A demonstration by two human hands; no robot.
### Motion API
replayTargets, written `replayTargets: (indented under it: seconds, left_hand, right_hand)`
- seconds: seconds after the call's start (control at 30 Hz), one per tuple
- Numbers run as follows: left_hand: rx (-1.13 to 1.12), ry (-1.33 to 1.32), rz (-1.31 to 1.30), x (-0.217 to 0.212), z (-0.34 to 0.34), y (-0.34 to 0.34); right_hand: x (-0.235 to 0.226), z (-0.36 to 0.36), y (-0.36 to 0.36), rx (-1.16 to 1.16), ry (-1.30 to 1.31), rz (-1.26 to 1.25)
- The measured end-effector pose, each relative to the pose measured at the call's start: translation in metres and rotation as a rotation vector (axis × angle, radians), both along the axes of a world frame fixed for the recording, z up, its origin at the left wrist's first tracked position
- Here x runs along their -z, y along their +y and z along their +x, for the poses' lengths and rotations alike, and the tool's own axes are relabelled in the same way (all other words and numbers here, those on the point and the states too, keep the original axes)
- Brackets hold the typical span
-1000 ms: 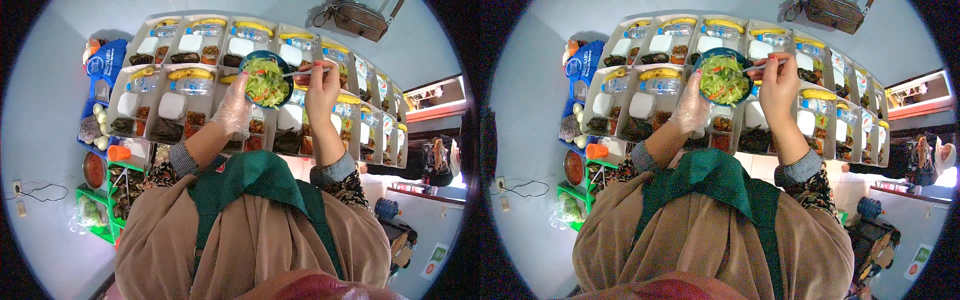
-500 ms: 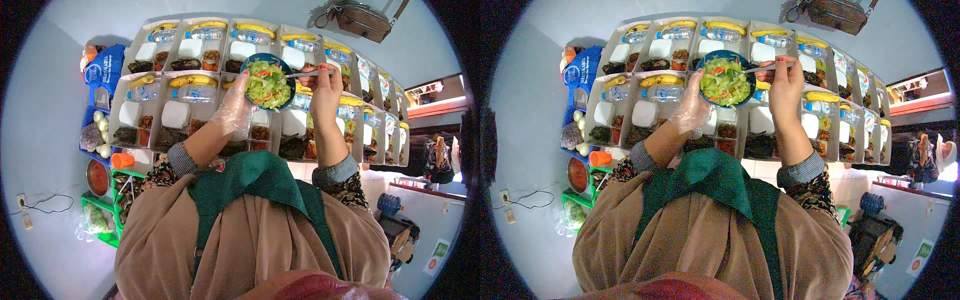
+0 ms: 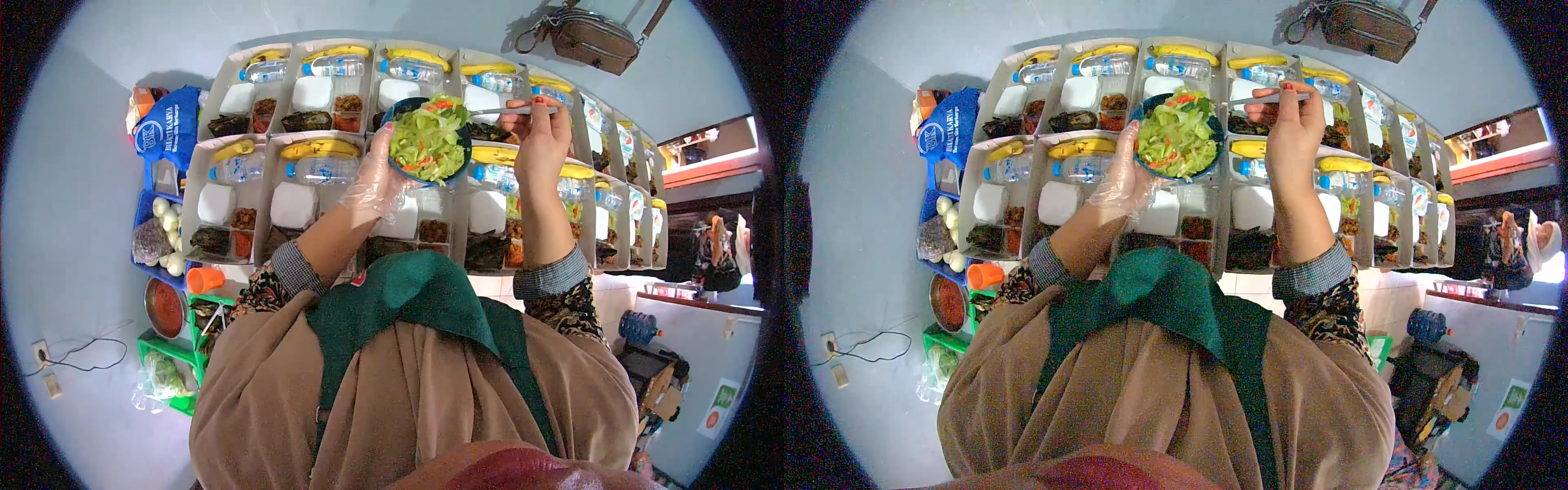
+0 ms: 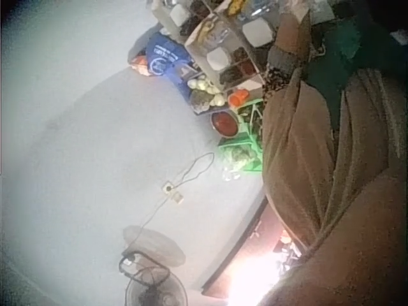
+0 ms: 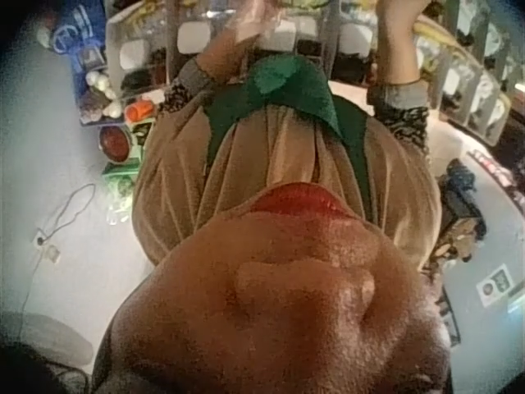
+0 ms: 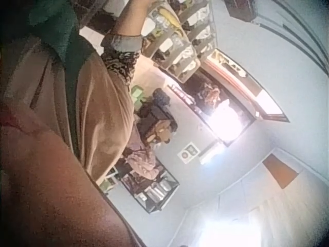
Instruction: Assembling and filling plastic meal containers with various food items like salad, meat, and rice in a production line.
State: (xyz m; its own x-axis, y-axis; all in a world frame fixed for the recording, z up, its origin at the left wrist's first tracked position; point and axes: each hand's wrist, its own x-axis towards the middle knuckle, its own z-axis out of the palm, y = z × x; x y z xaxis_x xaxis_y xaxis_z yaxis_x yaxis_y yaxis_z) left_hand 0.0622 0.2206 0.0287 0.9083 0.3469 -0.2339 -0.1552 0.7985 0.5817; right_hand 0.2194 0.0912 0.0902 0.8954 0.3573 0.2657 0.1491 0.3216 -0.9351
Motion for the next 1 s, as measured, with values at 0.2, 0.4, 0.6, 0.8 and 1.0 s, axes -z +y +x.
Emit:
replayTargets:
  seconds: [0.2, 0.4, 0.6, 0.8, 1.0]
  left_hand:
    - [0.015, -0.013, -0.054, 0.000, 0.003, 0.008]
    - [0.030, -0.019, -0.048, -0.005, 0.002, 0.010]
    - [0.064, -0.089, -0.051, 0.002, 0.003, 0.013]
    - [0.047, -0.062, -0.046, 0.001, 0.002, 0.011]
    - [0.015, -0.030, -0.052, 0.000, 0.001, 0.011]
  right_hand:
    - [0.003, -0.006, 0.011, -0.053, -0.086, -0.091]
    - [0.001, -0.011, 0.014, -0.056, -0.223, -0.154]
    - [-0.011, -0.021, 0.012, -0.059, -0.644, -0.253]
    - [-0.028, -0.030, 0.004, 0.069, -0.637, -0.156]
    - [-0.031, -0.038, -0.002, 0.155, -0.647, -0.271]
